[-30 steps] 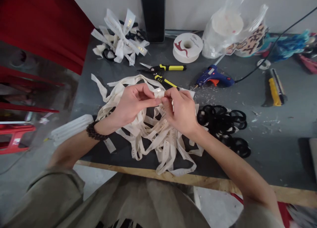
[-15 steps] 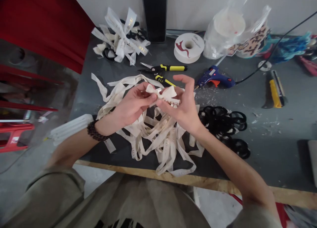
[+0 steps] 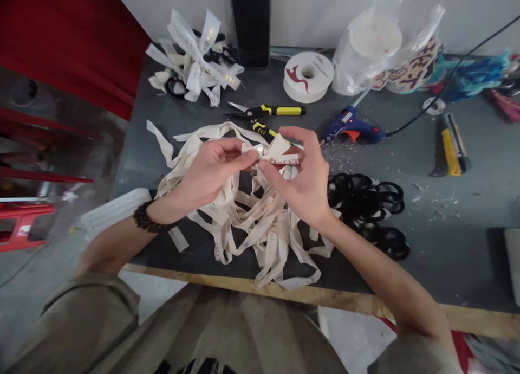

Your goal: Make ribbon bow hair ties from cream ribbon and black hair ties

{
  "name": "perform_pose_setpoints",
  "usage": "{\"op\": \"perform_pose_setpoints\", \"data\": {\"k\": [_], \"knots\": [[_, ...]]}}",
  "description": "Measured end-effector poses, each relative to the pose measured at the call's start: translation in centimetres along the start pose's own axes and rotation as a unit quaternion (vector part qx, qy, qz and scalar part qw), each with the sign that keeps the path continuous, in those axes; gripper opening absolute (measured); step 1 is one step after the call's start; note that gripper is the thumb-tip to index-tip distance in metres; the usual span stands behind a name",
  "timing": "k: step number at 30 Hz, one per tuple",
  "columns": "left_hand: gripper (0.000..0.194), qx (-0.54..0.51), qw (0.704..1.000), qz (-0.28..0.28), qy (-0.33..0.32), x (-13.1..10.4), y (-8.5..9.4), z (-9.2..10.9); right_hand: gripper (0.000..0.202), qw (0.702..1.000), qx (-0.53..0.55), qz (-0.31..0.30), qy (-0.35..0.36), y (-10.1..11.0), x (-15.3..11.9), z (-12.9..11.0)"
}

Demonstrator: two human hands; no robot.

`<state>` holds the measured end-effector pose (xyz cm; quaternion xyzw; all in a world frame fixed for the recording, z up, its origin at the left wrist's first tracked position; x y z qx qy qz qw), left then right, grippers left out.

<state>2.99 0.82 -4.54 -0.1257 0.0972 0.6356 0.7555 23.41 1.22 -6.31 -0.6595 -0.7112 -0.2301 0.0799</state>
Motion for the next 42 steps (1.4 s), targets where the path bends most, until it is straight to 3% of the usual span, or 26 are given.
{"op": "perform_pose_setpoints", "data": {"k": [2,7,12,20,24,30,37,42], "knots": [[0.033,-0.023,1.000,0.007,0.008,-0.1,-0.2,0.1,0.052,1.000,0.022,0.013,0.012,-0.2,0.1,0.0],[0.024,-0.126,0.989,-0.041,0.071,-0.2,-0.4,0.5,0.049,0.997,0.036,0.050,0.044,-0.4,0.3,0.3],[0.026,-0.139,0.981,-0.068,0.113,0.0,-0.1,0.4,0.056,0.996,0.062,0.038,0.055,-0.1,0.4,0.6],[0.017,-0.073,0.990,-0.071,0.095,0.0,0.2,1.2,0.054,0.998,0.055,0.001,0.041,-0.1,0.3,1.7],[0.024,-0.032,0.993,-0.064,0.093,0.1,0.3,1.5,0.052,0.997,0.063,0.004,0.037,-0.2,0.3,1.3],[0.024,0.025,0.998,-0.022,0.049,0.5,0.8,1.0,0.056,0.998,0.040,-0.008,0.043,-0.1,0.2,0.6],[0.024,0.114,0.993,-0.043,0.001,0.4,0.7,1.0,0.058,0.997,0.041,-0.033,0.049,-0.2,0.1,1.2],[0.026,0.064,0.997,-0.033,0.013,0.5,0.8,0.9,0.060,0.998,0.051,-0.031,0.037,-0.5,0.1,1.1]]}}
Point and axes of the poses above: each hand's wrist, its own x-axis towards the middle knuckle, its own y-axis out of the back of the hand, z = x × y, the point moved 1 cm from there along x, towards the middle knuckle, and after that the axes turned 9 degrees about y, right-handed, at the moved point
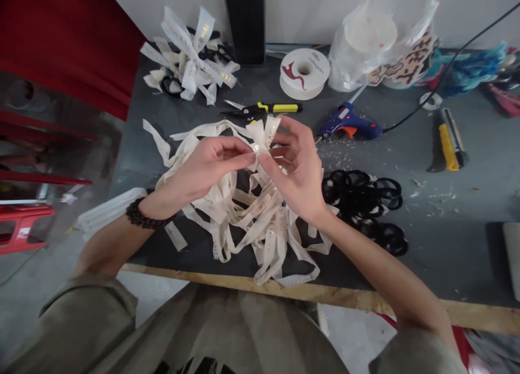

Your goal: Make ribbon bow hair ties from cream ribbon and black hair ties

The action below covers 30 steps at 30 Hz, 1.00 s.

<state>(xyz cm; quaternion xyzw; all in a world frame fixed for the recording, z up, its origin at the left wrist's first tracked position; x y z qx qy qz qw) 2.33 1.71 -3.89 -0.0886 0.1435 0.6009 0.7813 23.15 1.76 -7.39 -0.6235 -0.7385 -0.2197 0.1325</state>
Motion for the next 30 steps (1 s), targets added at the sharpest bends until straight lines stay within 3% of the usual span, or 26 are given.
{"op": "perform_pose_setpoints", "data": {"k": [3,7,12,17,21,30], "knots": [[0.027,-0.078,0.997,0.008,0.023,0.2,0.2,-0.3,0.061,0.999,-0.024,0.025,0.027,-0.1,0.1,-0.2],[0.026,-0.202,0.975,-0.030,0.088,-0.1,0.0,-0.5,0.045,0.989,-0.050,0.111,0.085,0.0,-0.1,-1.0],[0.029,-0.217,0.966,-0.064,0.122,-0.8,-0.9,-0.8,0.016,0.983,-0.128,0.078,0.103,0.0,-0.6,-2.3],[0.030,-0.195,0.974,-0.033,0.111,-0.6,-0.9,-1.3,0.036,0.980,-0.092,0.142,0.107,-0.1,-0.4,-3.1],[0.025,-0.184,0.976,-0.060,0.100,-0.5,-0.7,-1.4,0.057,0.986,-0.105,0.097,0.079,0.0,0.0,-3.2],[0.018,-0.176,0.974,-0.067,0.123,-0.4,-0.7,-1.3,0.055,0.985,-0.142,0.064,0.075,0.5,-0.3,-2.1]]}}
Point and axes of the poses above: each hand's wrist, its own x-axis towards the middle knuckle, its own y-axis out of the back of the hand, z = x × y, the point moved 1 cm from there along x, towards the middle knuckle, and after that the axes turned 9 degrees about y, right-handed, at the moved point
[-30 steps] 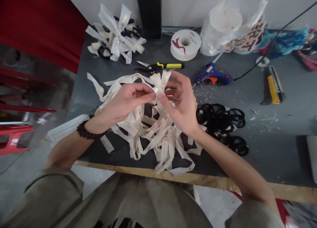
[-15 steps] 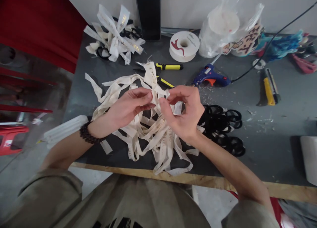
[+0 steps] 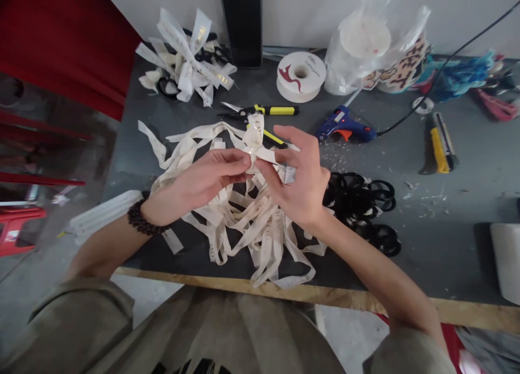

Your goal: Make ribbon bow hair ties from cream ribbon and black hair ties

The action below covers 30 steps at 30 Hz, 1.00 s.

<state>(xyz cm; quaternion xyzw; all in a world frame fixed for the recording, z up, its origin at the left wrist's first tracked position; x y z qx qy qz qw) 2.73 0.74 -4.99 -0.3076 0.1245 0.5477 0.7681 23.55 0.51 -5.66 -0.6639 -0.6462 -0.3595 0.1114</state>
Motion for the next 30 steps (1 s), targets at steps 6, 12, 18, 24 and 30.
{"op": "perform_pose_setpoints", "data": {"k": [6,12,18,24,30], "knots": [[0.019,0.010,1.000,0.007,-0.029,-0.1,-0.2,0.4,0.061,0.994,0.095,-0.037,-0.041,0.1,0.5,1.0],[0.016,0.004,0.999,0.012,-0.051,0.3,0.0,0.0,0.056,0.974,0.159,-0.096,-0.131,-0.2,0.5,2.0],[0.021,0.035,0.998,0.022,-0.054,0.2,-0.4,-0.2,0.049,0.987,0.112,-0.070,-0.089,-0.6,-0.1,1.2],[0.025,0.062,0.996,0.018,-0.060,-0.2,-0.8,0.0,0.050,0.999,0.043,-0.013,-0.023,-1.1,-0.9,1.3],[0.020,0.036,0.997,0.025,-0.063,-0.3,-1.0,-0.2,0.036,0.986,0.120,-0.042,-0.109,-1.5,-0.8,1.0]]}}
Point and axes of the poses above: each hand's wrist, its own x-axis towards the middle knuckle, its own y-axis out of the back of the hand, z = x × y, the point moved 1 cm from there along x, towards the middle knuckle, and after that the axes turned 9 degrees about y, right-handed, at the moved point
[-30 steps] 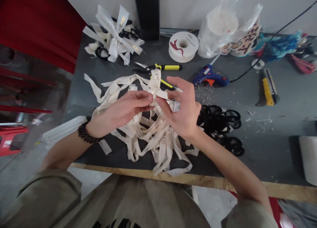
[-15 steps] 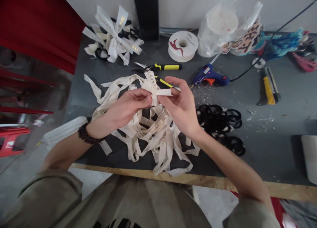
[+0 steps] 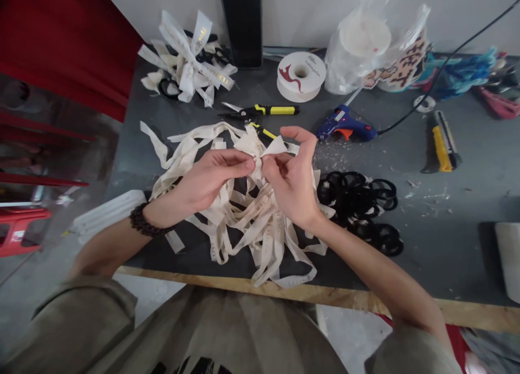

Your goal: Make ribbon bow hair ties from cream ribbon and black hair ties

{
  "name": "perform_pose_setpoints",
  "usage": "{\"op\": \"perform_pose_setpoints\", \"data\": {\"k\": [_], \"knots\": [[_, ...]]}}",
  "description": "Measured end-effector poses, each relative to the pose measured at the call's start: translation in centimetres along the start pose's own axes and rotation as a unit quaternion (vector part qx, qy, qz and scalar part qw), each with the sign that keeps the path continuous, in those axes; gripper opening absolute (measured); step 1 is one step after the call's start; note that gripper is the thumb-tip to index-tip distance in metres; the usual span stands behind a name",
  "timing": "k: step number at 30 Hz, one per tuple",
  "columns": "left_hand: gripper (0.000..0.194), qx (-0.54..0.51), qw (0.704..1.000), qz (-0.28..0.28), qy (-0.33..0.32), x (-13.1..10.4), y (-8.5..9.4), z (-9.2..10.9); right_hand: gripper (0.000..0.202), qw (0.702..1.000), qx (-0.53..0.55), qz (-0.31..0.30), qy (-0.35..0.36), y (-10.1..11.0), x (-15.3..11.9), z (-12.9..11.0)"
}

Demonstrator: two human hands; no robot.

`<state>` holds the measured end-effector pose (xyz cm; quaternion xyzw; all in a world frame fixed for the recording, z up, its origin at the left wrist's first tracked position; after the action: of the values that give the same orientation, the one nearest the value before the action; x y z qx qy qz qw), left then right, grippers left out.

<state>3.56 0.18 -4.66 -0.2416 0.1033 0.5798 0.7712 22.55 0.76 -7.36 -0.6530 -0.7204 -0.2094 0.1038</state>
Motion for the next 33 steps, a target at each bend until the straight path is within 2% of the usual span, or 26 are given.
{"op": "perform_pose_setpoints", "data": {"k": [2,4,6,8,9,11,13,14,19,23,27,33], "knots": [[0.019,-0.021,1.000,0.004,0.015,0.0,-0.1,0.0,0.034,1.000,0.004,-0.001,-0.010,-0.2,0.0,-0.4],[0.020,-0.037,0.999,0.025,0.023,0.0,-0.1,0.1,0.036,1.000,-0.005,0.016,0.011,-0.2,0.1,-1.0],[0.021,-0.047,0.996,0.068,0.016,0.2,0.1,0.1,0.037,0.996,-0.018,0.065,0.053,-0.1,0.1,-1.6],[0.022,-0.051,0.993,0.103,0.008,0.3,0.4,0.1,0.026,0.991,-0.032,0.104,0.081,0.2,0.2,-2.1],[0.022,-0.052,0.993,0.108,0.006,0.4,0.5,0.0,0.019,0.990,-0.039,0.102,0.090,0.4,0.2,-2.4],[0.021,-0.055,0.994,0.094,0.002,0.5,0.6,-0.1,0.007,0.992,-0.059,0.048,0.097,0.6,0.3,-2.8],[0.020,-0.064,0.995,0.077,-0.012,0.6,0.6,-0.3,0.008,0.993,-0.076,-0.012,0.088,0.7,0.5,-2.9],[0.019,-0.069,0.994,0.076,-0.022,0.6,0.6,-0.5,0.011,0.994,-0.078,-0.021,0.074,0.7,0.5,-2.9],[0.021,-0.056,0.991,0.088,-0.078,0.6,0.4,-0.8,0.008,0.999,-0.045,0.012,-0.020,0.6,0.6,-2.2],[0.020,-0.048,0.989,0.097,-0.099,0.6,0.5,-0.8,0.007,0.999,-0.042,0.017,-0.011,0.5,0.6,-2.2],[0.022,-0.043,0.990,0.092,-0.102,0.6,0.6,-0.8,0.010,0.997,-0.045,0.059,0.000,0.6,0.5,-2.4],[0.018,-0.052,0.991,0.082,-0.092,0.6,0.3,-0.8,0.009,0.999,-0.032,0.025,-0.022,0.3,0.3,-2.3]]}}
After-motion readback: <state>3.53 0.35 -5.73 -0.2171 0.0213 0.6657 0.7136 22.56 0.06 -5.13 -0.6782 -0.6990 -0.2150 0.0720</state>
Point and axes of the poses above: each hand's wrist, its own x-axis towards the middle knuckle, its own y-axis out of the back of the hand, z = x × y, the point moved 1 cm from there along x, towards the middle knuckle, and after that the axes turned 9 degrees about y, right-handed, at the moved point
